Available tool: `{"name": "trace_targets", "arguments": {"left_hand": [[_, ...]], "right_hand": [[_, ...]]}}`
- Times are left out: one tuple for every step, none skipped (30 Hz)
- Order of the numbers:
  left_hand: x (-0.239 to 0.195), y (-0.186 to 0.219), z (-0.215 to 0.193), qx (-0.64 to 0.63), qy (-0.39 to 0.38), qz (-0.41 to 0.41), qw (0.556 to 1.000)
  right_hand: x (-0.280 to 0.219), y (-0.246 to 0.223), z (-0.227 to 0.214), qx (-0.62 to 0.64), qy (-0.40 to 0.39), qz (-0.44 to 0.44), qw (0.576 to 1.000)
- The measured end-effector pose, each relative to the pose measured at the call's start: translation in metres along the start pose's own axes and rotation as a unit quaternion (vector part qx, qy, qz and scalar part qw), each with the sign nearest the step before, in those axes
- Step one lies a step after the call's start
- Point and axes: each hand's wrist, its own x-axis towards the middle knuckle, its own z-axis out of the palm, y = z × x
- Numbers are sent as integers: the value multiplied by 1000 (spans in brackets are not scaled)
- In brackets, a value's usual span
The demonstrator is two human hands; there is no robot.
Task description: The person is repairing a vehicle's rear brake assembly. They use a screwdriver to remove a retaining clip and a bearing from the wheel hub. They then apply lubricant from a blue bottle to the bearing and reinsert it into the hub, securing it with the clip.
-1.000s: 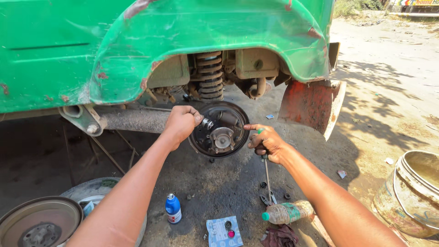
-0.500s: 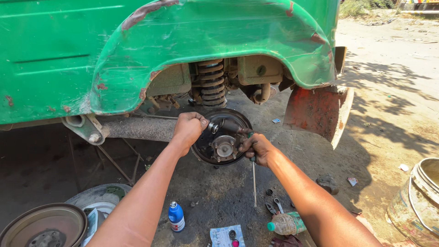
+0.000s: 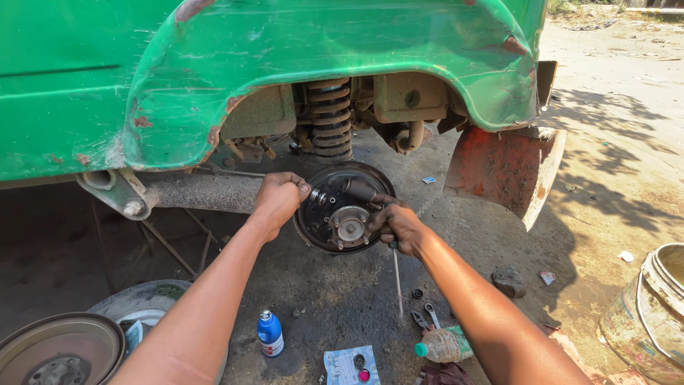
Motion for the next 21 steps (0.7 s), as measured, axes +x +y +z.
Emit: {"name": "trace_targets", "arguments": {"left_hand": [[-2, -2, -1, 2, 3, 5, 1000], [-4, -3, -4, 6, 8, 11, 1000], [-4, -3, -8, 17, 9, 10, 1000], [-3, -3, -9, 27, 7, 10, 1000], [-1, -4, -10, 37, 5, 10, 999], [0, -4, -10, 27, 1, 3, 1000], [1, -4, -10, 16, -4, -3, 1000], [1, -4, -12, 7, -6, -9, 1000], [-2, -4, -12, 5, -9, 1, 1000], [-3, -3, -13, 6, -13, 13, 1000], [-5, -2, -14, 7, -16, 25, 1000], [-5, 0, -14, 10, -16, 25, 1000], [-6, 1, -14, 13, -15, 25, 999], [-5, 3, -12, 14, -15, 25, 999], [-4, 4, -11, 19, -16, 35, 999], [-4, 4, -12, 22, -14, 42, 999], [-4, 4, -14, 25, -12, 49, 998], [-4, 3, -15, 25, -10, 43, 999], [-5, 3, -17, 24, -8, 37, 999], [-4, 4, -18, 24, -6, 33, 999], [-4, 5, -19, 25, -6, 31, 999]], "right_hand": [[-1, -3, -6, 30, -32, 12, 999], [1, -4, -8, 60, -66, 24, 996], [4, -4, -6, 75, -63, 19, 995], [7, -3, -7, 89, -56, 14, 994], [9, -2, -8, 103, -50, 9, 993], [10, 2, -7, 82, -34, 5, 996], [13, 7, -2, 61, -18, 2, 998], [15, 10, 1, 41, -5, -3, 999], [15, 9, -3, 54, -24, 5, 998], [15, 4, -8, 70, -45, 11, 997], [16, 1, -10, 85, -65, 16, 994], [16, 1, -11, 97, -50, 11, 994], [16, 0, -12, 109, -34, 6, 993], [14, -2, -13, 119, -17, 2, 993], [13, -2, -11, 112, -9, -6, 994], [13, 0, -6, 102, -4, -10, 995], [12, 0, -3, 92, 1, -14, 996], [10, -1, -2, 88, -6, -5, 996], [9, -5, -4, 84, -13, 5, 996], [8, -10, -5, 80, -20, 12, 997], [9, -13, -5, 89, -14, 7, 996]]}}
